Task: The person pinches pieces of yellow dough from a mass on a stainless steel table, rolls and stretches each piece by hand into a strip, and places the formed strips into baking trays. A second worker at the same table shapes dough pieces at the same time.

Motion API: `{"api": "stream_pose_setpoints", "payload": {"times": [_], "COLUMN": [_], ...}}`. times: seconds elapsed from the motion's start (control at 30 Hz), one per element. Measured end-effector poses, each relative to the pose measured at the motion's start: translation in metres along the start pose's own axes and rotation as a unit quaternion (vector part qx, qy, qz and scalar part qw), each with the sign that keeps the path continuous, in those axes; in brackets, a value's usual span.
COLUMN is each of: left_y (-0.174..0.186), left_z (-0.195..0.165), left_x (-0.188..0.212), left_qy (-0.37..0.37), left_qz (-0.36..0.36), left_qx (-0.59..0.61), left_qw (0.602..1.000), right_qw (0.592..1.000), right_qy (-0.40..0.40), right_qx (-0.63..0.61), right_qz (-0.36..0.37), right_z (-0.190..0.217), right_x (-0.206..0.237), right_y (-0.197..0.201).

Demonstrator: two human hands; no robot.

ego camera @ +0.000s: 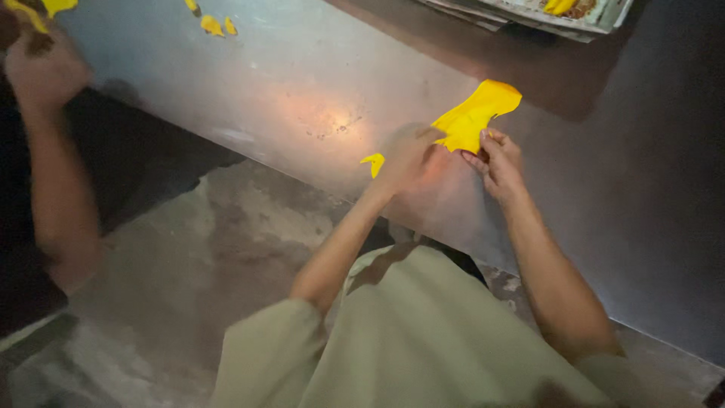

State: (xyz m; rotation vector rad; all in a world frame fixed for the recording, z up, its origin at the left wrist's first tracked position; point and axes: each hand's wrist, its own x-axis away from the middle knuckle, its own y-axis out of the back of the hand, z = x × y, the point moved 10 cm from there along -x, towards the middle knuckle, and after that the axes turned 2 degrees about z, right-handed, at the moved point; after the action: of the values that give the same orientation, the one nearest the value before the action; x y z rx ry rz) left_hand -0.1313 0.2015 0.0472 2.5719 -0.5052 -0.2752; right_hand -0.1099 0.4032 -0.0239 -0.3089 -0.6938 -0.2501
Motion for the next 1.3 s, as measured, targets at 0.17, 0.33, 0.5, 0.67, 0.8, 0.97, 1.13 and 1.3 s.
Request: {"api": "stream_pose_setpoints", "payload": {"times": [0.17, 0.33, 0.5, 0.67, 0.8, 0.97, 1.13, 1.3], "left_y": [-0.020, -0.026, -0.030, -0.029, -0.057, -0.134, -0.195, -0.216], "left_z": [-0.010, -0.002, -0.002, -0.027, -0.047, -0.074, -0.078, -0.066], "left_x": [-0.018, -0.014, -0.012, -0.004, 0.042, 0.082, 0.073, 0.065], "left_qy": [0.001, 0.011, 0.015, 0.034, 0.118, 0.093, 0.043, 0.122], "left_qz": [0.013, 0.007, -0.034, -0.101, -0.159, -0.024, 0.228, 0.264], "left_qx": [-0.144, -0.212, -0.241, -0.335, -0.051, 0.047, 0.342, 0.247], "left_qw": [0.990, 0.977, 0.970, 0.936, 0.979, 0.994, 0.911, 0.924], "right_qw": [0.995, 0.981, 0.964, 0.963, 0.957, 0.928, 0.901, 0.864], "right_qy": [-0.025, -0.009, -0.026, -0.029, -0.028, -0.006, 0.016, 0.064], "right_qx": [0.098, 0.190, 0.257, 0.249, 0.259, 0.319, 0.320, 0.423], "right_qz": [-0.026, 0.041, 0.054, 0.104, 0.132, 0.192, 0.293, 0.265], "right_z": [-0.013, -0.014, -0.027, -0.048, -0.068, -0.068, -0.040, -0.013], "right_x": [0.001, 0.013, 0.045, 0.064, 0.072, 0.090, 0.107, 0.101], "right_y": [0.003, 0.003, 0.035, 0.071, 0.107, 0.133, 0.129, 0.147]}}
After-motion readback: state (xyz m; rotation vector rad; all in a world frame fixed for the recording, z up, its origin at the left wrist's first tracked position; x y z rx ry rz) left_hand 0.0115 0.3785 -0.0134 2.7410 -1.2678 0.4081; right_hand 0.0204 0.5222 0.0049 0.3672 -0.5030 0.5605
